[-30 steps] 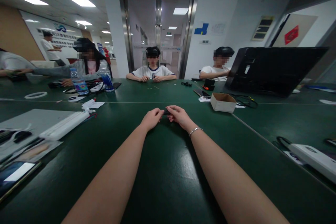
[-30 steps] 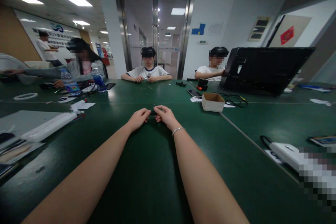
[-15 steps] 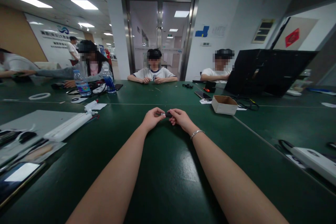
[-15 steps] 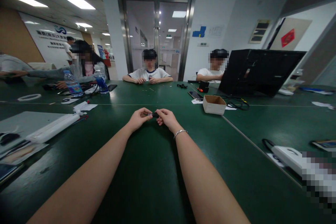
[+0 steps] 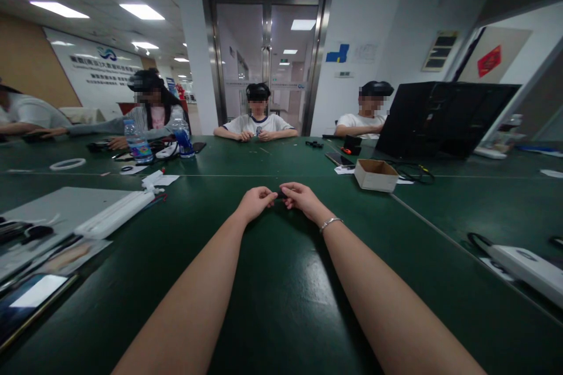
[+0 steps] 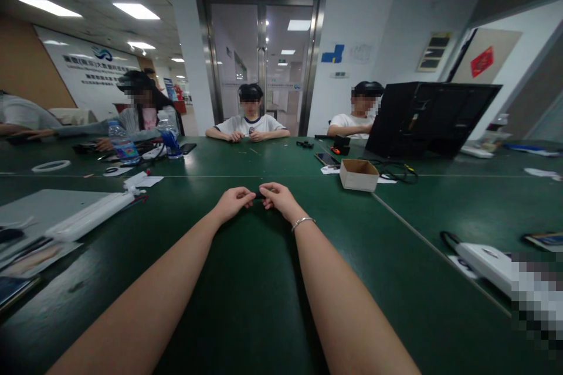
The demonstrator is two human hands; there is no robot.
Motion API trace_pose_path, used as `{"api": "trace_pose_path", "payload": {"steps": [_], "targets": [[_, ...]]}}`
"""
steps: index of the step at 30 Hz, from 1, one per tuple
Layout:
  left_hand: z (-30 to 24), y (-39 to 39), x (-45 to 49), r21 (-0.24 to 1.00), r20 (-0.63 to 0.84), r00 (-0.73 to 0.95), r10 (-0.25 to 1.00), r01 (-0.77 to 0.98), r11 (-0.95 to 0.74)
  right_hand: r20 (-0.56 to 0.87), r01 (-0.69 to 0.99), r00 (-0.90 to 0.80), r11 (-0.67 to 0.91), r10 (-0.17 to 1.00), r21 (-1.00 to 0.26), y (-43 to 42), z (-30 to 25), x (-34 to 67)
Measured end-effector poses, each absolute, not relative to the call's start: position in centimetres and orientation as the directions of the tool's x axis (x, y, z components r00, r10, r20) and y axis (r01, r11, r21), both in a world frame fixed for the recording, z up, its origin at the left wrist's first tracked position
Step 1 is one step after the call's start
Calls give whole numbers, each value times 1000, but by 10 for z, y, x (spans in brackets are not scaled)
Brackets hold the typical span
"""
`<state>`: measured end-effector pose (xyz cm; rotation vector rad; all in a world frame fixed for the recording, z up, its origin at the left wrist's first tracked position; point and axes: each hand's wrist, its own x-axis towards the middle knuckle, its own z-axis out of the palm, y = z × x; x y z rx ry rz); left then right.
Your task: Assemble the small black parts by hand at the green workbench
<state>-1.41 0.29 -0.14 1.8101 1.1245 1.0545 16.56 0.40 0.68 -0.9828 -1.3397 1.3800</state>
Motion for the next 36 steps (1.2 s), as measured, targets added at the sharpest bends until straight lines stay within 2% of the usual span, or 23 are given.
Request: {"api": "trace_pose_path", "payload": {"steps": [5, 10, 14, 19, 26, 31, 36], "targets": [[-1, 3, -14, 848, 218, 279, 935, 420, -323, 98, -102, -312, 69, 945, -992, 4, 6, 167], [0, 0, -12, 781, 263, 265, 928, 506, -366, 129, -118, -354, 92, 926, -989, 2, 9, 167], [2, -2, -11, 785, 281, 252, 926, 495, -373, 85, -131, -315, 46, 945, -990, 1, 11, 165], [0, -1, -11, 781, 295, 286, 912, 478, -403, 54, -41, -250, 45, 967, -998, 5, 9, 160], [-7, 7, -12, 835, 239, 259, 936, 438, -334, 139, -161, -359, 85, 923, -983, 4, 8, 166], [-6, 9, -12, 869, 222, 233, 947, 394, -300, 151, -160, -394, 95, 907, -983, 2, 8, 169], [-2, 6, -12, 853, 193, 196, 961, 450, -263, 147, -169, -384, 87, 912, -982, 1, 9, 170]]}}
